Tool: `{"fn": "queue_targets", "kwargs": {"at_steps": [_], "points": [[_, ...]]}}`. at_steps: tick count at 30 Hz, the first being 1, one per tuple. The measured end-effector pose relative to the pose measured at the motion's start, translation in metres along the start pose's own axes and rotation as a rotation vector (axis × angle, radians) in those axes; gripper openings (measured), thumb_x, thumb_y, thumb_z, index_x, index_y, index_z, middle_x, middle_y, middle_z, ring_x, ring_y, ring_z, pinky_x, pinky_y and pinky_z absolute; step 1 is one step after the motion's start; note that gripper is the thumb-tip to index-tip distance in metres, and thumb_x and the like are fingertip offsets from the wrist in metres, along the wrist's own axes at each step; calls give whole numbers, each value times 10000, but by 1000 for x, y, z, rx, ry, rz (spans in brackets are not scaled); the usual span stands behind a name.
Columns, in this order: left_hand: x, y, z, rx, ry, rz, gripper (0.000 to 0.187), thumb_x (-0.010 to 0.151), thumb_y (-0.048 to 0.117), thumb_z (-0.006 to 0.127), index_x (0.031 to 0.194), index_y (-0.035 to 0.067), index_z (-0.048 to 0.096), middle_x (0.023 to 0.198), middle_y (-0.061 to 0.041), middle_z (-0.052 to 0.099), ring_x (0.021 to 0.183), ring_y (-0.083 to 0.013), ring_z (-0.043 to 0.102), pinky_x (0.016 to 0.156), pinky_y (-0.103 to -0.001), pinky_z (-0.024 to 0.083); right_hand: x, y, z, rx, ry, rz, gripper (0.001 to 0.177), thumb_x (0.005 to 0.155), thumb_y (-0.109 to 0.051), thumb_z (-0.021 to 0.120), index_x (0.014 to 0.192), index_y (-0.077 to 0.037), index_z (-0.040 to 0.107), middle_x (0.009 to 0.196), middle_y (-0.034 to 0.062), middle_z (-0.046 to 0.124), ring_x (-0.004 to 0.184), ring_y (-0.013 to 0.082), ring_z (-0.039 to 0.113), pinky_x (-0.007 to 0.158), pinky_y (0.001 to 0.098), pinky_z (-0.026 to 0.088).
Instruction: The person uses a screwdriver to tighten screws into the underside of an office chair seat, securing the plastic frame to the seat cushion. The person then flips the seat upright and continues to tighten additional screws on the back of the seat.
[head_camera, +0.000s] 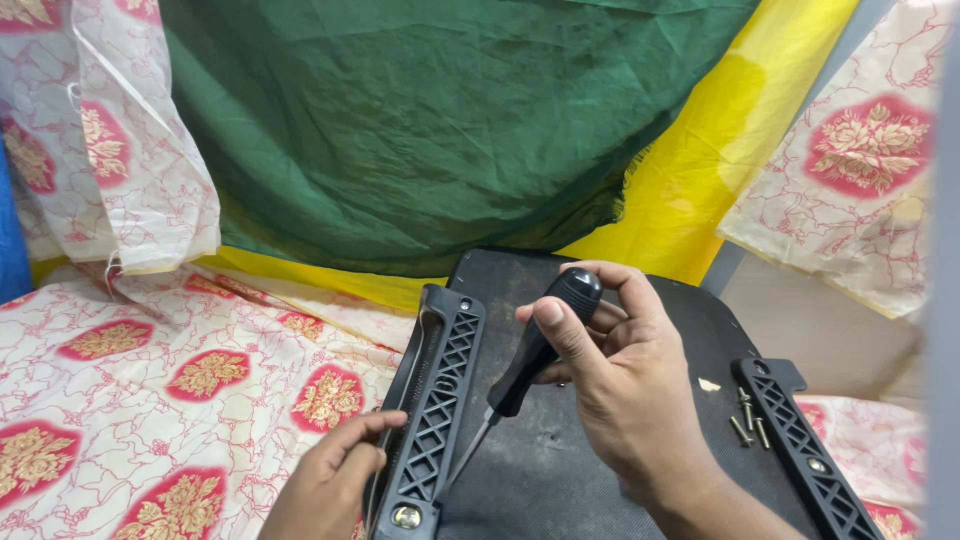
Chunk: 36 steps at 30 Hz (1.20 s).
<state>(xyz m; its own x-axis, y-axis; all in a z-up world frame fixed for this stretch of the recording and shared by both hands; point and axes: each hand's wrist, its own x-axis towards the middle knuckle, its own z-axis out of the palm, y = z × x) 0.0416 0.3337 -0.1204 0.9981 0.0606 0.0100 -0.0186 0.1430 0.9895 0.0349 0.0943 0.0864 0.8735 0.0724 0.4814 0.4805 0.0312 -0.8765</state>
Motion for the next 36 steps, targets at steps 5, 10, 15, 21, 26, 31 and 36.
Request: {"fn": "queue_targets", "kwargs": {"at_steps": [5,10,15,21,26,31,36], "points": [[-2,-29,-4,143,-82,49,733,700,35,664,1414,199,656,1439,-107,501,1335,-281,572,997,-361,558,-8,-1,26,-132,-18,-21,413,906,-209,704,1270,-61,578,956,62,777,853,102,724,678,254,609],[-11,-12,-6,201,-217,228,795,667,35,719,1435,229,658,1528,-142,366,1480,-291,409,989,-435,553,-14,-4,36,-181,-11,-87,410,932,-198,698,1290,-47,567,989,82,766,896,106,716,750,256,587],[-16,0,2,227,-249,228,645,687,7,775,1305,191,760,1638,-156,290,1501,-292,367,996,-403,583,-20,-8,41,-174,-38,-111,389,975,-196,646,1315,-43,537,1034,107,763,958,116,711,847,273,593],[-28,4,11,314,-207,286,330,738,102,793,1051,156,883,1637,-174,429,1345,-260,570,1038,-319,508,-26,-17,41,-207,-105,-114,382,996,-206,611,1331,-50,514,1062,109,760,934,115,693,820,290,602],[-33,8,11,375,-189,442,269,765,101,807,1018,124,893,1530,-236,507,1393,-281,569,1064,-351,465,-33,-21,43,-143,-201,-129,410,1011,-197,612,1373,-42,497,1110,128,745,988,113,678,862,293,598],[-40,13,13,340,-183,345,303,784,127,764,1067,162,866,1540,-196,491,1291,-256,641,1003,-337,560,-37,-27,46,-166,-256,-141,425,993,-157,640,1377,-32,507,1133,96,735,1013,106,672,890,285,589],[-47,21,15,394,-149,353,305,807,139,761,1092,142,868,1590,-209,477,1313,-250,634,979,-324,545,-41,-33,51,-169,-245,-134,517,940,-104,716,1422,-41,539,1048,63,700,944,98,685,828,255,584]]}}
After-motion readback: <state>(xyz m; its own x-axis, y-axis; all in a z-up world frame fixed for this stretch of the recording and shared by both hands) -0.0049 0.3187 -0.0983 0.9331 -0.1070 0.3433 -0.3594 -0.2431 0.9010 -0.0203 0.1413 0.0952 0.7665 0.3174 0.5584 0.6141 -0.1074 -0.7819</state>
